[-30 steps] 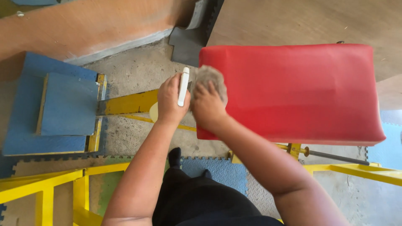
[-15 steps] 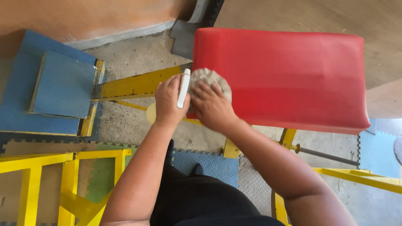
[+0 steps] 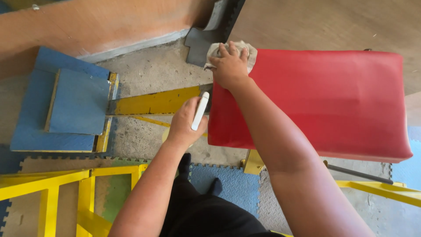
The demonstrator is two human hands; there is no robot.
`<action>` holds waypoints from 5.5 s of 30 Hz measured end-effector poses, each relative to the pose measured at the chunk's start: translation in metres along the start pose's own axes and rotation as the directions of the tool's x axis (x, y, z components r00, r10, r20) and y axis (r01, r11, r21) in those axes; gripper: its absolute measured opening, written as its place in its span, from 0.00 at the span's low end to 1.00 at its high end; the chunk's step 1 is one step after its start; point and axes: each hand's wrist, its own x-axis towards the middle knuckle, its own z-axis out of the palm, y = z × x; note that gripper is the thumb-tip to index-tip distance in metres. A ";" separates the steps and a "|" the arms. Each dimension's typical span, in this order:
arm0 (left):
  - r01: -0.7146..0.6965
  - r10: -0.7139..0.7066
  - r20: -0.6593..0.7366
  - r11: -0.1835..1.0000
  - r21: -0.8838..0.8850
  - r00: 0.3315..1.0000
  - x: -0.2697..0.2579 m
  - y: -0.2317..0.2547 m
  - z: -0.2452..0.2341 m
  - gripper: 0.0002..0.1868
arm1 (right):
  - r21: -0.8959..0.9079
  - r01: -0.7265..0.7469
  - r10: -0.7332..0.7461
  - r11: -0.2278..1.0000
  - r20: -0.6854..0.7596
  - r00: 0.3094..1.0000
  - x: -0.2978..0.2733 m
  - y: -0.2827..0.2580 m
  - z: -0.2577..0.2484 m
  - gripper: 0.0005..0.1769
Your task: Cleaning and wiping down various weightlifting machines and benches in a gym.
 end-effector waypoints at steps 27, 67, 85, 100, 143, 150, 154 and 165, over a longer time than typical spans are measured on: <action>-0.209 0.221 0.068 0.967 -0.148 0.973 -0.071 0.084 0.041 0.37 | 0.010 0.133 -0.132 0.991 -0.088 0.987 -0.141 0.065 -0.006 0.31; 0.000 0.007 0.047 0.988 -0.153 0.999 -0.126 0.076 0.123 0.56 | 0.041 -0.034 0.047 0.999 -0.402 0.914 -0.287 0.145 0.020 0.32; -0.002 0.060 0.133 0.918 -0.397 0.989 -0.095 0.142 0.112 0.35 | 0.072 -0.251 0.261 0.965 -0.245 0.934 -0.306 0.194 -0.030 0.31; -0.152 0.155 0.348 0.988 -0.036 0.924 -0.029 0.168 0.032 0.31 | 0.189 -0.288 0.335 0.939 -0.309 0.890 -0.244 0.272 -0.015 0.31; -0.041 -0.078 0.545 0.978 0.203 0.835 0.153 0.174 0.037 0.21 | 0.222 -0.476 0.522 0.851 -0.247 0.817 -0.130 0.242 -0.032 0.33; -0.099 0.031 0.333 0.977 0.189 0.943 0.174 0.141 0.023 0.20 | 0.143 -0.108 0.135 0.984 -0.197 0.971 -0.041 0.093 0.007 0.32; -0.103 0.043 0.269 0.972 0.213 0.962 0.171 0.150 0.025 0.19 | 0.127 -0.075 0.099 0.989 -0.194 0.976 -0.022 0.115 -0.004 0.32; 0.039 -0.056 0.507 0.998 0.044 0.860 0.138 0.190 0.045 0.20 | 0.366 -0.640 0.718 0.676 -0.132 0.683 -0.143 0.344 -0.080 0.23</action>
